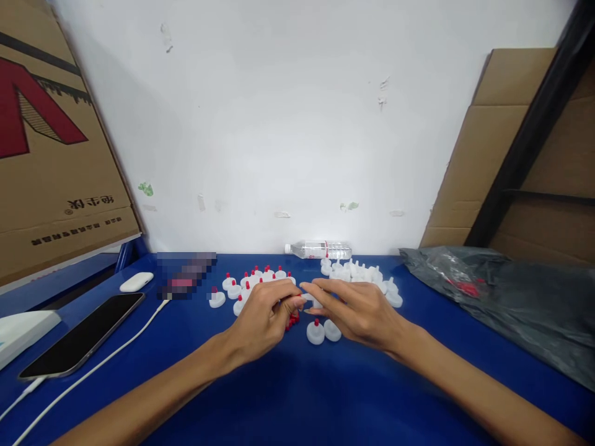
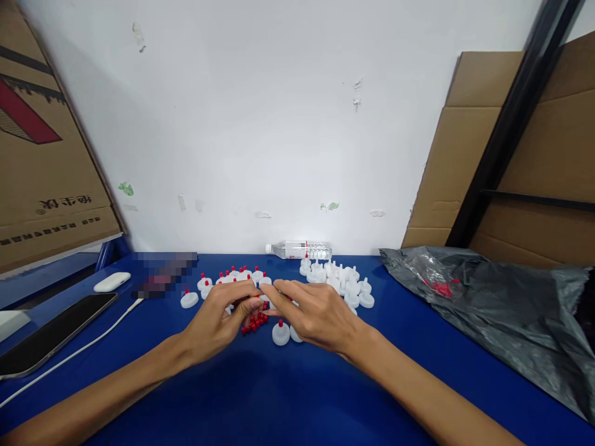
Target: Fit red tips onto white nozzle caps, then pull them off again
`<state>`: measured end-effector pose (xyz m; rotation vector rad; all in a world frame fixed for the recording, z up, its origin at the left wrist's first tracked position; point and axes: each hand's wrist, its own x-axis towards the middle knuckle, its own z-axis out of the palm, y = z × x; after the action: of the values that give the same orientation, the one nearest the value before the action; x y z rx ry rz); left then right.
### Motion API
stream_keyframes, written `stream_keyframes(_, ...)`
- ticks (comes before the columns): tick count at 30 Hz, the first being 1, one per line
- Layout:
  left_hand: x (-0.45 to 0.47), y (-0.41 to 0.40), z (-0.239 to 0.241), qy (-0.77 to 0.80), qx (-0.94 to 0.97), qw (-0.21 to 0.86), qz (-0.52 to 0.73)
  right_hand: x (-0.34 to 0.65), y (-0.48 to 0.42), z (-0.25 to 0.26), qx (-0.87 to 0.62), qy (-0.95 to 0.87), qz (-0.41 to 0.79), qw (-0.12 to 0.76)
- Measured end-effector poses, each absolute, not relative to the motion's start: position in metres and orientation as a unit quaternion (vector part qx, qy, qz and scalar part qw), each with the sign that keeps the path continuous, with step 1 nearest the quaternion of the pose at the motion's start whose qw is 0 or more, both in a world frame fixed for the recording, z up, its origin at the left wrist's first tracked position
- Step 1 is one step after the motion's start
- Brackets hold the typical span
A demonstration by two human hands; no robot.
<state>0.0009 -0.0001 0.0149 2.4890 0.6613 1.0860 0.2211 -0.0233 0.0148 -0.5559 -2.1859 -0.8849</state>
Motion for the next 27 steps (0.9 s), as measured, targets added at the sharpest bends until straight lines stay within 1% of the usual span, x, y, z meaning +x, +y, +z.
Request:
stream_keyframes(3,0.0,-0.001,0.016,0.23,0.88,0.19,0.369,0.22,-0.025,0.016,-0.21,-0.846,-0.347,0.347)
stream_keyframes(5,0.0,-0.001,0.016,0.228,0.883,0.173,0.372,0.221,-0.025,0.018,-0.212,-0.848,-0.343,0.343)
stream_keyframes(9,0.002,0.001,0.012,0.249,0.893,0.076,0.368,0.225,-0.022,0.023,-0.239,-0.86,-0.331,0.305)
stream_keyframes(11,0.001,0.004,0.009,0.274,0.904,0.009,0.327,0.229,-0.018,0.027,-0.277,-0.859,-0.324,0.285)
stream_keyframes(14,-0.002,0.008,0.007,0.291,0.915,-0.063,0.273,0.241,-0.013,0.032,-0.367,-0.832,-0.297,0.29)
stream_keyframes(17,-0.006,0.011,0.009,0.268,0.934,-0.06,0.228,0.257,-0.006,0.036,-0.458,-0.798,-0.259,0.293)
stream_keyframes(19,-0.009,0.01,0.011,0.255,0.946,-0.049,0.196,0.268,-0.001,0.037,-0.48,-0.8,-0.23,0.277)
stream_keyframes(27,-0.01,0.009,0.012,0.259,0.954,-0.05,0.145,0.279,0.013,0.028,-0.441,-0.867,-0.129,0.194)
